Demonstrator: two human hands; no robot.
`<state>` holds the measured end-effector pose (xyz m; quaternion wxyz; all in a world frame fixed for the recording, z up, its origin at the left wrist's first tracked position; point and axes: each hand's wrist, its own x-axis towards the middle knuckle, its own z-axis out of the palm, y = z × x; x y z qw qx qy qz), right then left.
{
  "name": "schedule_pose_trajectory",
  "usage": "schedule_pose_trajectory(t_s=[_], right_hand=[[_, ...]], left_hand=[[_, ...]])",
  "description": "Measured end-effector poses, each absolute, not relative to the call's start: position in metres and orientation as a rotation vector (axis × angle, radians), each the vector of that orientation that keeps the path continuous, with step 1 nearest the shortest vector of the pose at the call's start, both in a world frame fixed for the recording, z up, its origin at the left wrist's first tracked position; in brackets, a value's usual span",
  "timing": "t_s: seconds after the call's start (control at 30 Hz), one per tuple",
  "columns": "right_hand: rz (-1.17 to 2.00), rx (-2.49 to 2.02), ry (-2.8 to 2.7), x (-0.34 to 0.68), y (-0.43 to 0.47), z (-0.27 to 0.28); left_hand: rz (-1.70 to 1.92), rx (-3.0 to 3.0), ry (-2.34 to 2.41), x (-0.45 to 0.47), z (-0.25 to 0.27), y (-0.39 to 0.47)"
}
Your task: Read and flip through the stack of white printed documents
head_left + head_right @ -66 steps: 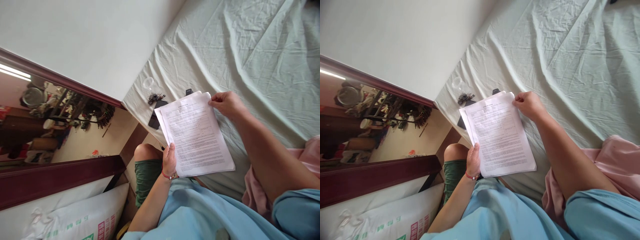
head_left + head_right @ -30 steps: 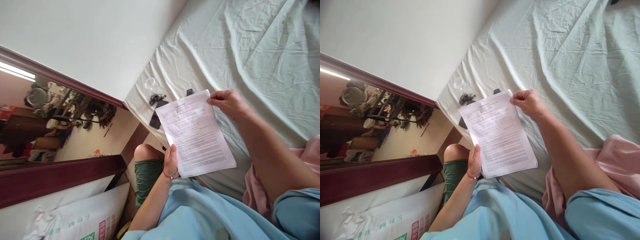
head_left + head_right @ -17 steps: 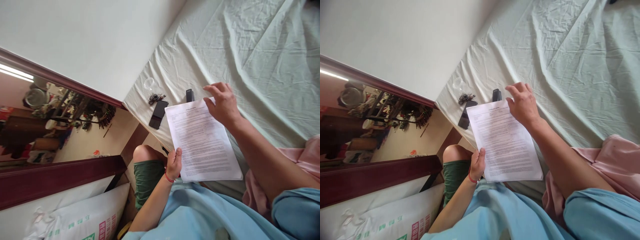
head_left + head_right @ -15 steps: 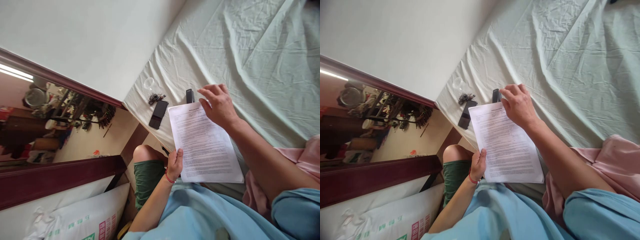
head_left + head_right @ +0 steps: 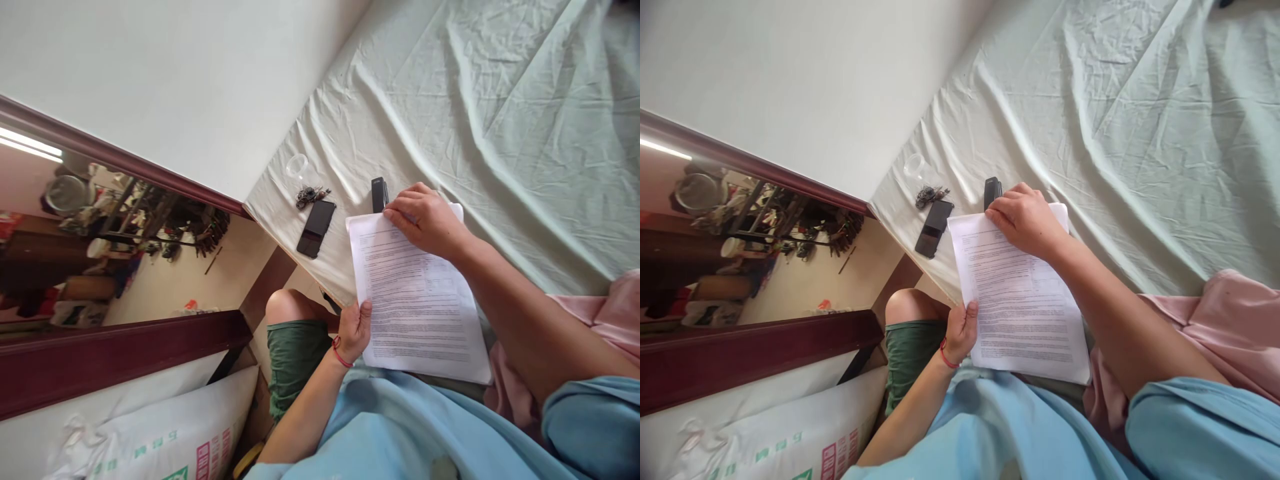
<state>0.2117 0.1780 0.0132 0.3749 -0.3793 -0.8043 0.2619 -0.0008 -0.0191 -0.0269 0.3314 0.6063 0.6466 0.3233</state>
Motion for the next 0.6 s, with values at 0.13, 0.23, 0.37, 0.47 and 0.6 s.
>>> schedule_pose_trajectory(t_s=[0.13, 0.23, 0.37, 0.47, 0.6], right_hand=[[0.754, -0.93, -2.0, 0.218, 0.178, 0.023], [0.839, -0.851, -1.994, 0.221, 0.176, 0.03], [0.911, -0.757, -1.994, 0.222, 0.173, 0.037], [0.936, -0.669, -1.998, 0.221, 0.172, 0.038], [0.939, -0.638, -2.007, 0.219, 0.171, 0.037]], left_hand=[[0.807, 1.65, 1.639, 0.001, -0.023, -0.018], [0.796, 1.665, 1.624, 0.003, -0.021, -0.016], [0.763, 1.69, 1.621, 0.004, -0.02, -0.014], [0.708, 1.746, 1.615, 0.005, -0.019, -0.014], [0.687, 1.768, 1.605, 0.005, -0.019, -0.014]])
